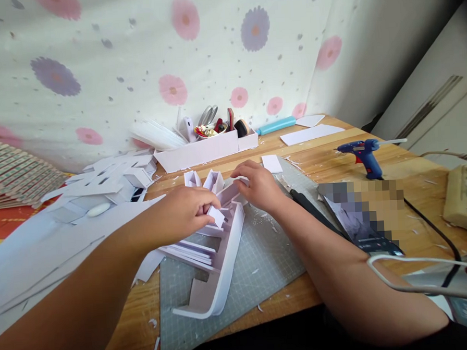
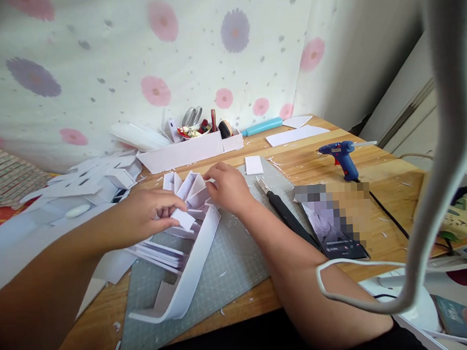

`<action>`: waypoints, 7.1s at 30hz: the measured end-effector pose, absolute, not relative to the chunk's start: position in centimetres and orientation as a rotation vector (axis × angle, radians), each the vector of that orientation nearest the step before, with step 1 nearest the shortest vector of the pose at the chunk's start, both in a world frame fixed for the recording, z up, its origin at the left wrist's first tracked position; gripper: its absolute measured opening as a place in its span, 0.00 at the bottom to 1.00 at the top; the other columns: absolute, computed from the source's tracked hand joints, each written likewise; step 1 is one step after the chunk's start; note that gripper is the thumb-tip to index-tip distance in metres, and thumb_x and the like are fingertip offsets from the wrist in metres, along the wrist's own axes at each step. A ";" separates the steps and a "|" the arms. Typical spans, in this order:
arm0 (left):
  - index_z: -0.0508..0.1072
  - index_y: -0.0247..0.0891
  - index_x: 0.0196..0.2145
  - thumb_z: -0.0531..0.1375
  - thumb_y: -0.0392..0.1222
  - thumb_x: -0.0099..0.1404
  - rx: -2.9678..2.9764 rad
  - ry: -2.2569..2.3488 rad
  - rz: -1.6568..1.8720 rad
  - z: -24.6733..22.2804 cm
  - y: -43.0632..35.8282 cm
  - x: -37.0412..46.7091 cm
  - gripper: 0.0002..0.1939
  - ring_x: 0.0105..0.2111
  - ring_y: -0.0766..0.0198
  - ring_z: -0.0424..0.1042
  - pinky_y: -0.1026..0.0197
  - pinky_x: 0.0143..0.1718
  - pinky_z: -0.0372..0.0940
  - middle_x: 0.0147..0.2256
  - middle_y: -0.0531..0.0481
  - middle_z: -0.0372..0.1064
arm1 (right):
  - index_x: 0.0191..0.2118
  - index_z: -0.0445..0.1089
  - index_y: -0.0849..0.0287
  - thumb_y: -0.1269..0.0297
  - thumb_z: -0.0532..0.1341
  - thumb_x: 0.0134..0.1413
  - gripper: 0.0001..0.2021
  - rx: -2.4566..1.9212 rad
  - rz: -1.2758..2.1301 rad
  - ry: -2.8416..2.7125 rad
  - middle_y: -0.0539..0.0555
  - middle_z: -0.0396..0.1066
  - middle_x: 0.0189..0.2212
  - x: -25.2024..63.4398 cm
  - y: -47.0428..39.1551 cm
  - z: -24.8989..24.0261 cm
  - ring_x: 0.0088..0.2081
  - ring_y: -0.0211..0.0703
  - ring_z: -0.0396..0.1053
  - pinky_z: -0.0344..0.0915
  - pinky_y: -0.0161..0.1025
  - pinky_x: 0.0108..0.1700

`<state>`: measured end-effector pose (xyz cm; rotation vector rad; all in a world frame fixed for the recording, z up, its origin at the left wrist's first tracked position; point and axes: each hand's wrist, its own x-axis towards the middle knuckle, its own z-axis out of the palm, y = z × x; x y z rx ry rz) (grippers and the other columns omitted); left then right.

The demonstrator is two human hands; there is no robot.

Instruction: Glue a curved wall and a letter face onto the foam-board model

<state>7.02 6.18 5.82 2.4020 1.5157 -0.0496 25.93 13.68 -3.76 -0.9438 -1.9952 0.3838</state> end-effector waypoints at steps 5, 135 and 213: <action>0.76 0.41 0.36 0.59 0.34 0.57 2.337 1.446 -0.101 5.5 4.4 6.8 0.10 0.28 0.65 0.66 0.64 0.30 0.56 0.27 0.56 0.69 | 0.37 0.75 0.58 0.76 0.59 0.52 0.10 -0.929 0.368 -2.035 0.57 0.74 0.39 25.9 13.4 -3.8 0.43 0.48 0.72 0.68 0.44 0.47; 0.80 0.35 0.34 0.76 0.42 0.47 0.708 0.902 1.513 -2.2 2.5 1.1 0.17 0.29 0.71 0.68 0.69 0.33 0.67 0.29 0.50 0.71 | 0.25 0.60 0.56 0.65 0.64 0.53 0.12 -0.431 0.924 -2.043 0.49 0.64 0.25 25.8 8.4 -1.6 0.30 0.40 0.63 0.61 0.38 0.34; 0.70 0.42 0.28 0.61 0.25 0.52 2.419 1.378 0.593 -2.4 3.4 7.3 0.11 0.30 0.58 0.65 0.58 0.34 0.54 0.26 0.53 0.67 | 0.29 0.69 0.56 0.59 0.66 0.42 0.09 -0.984 1.070 -1.465 0.50 0.70 0.27 27.4 11.0 -2.2 0.28 0.40 0.65 0.63 0.40 0.30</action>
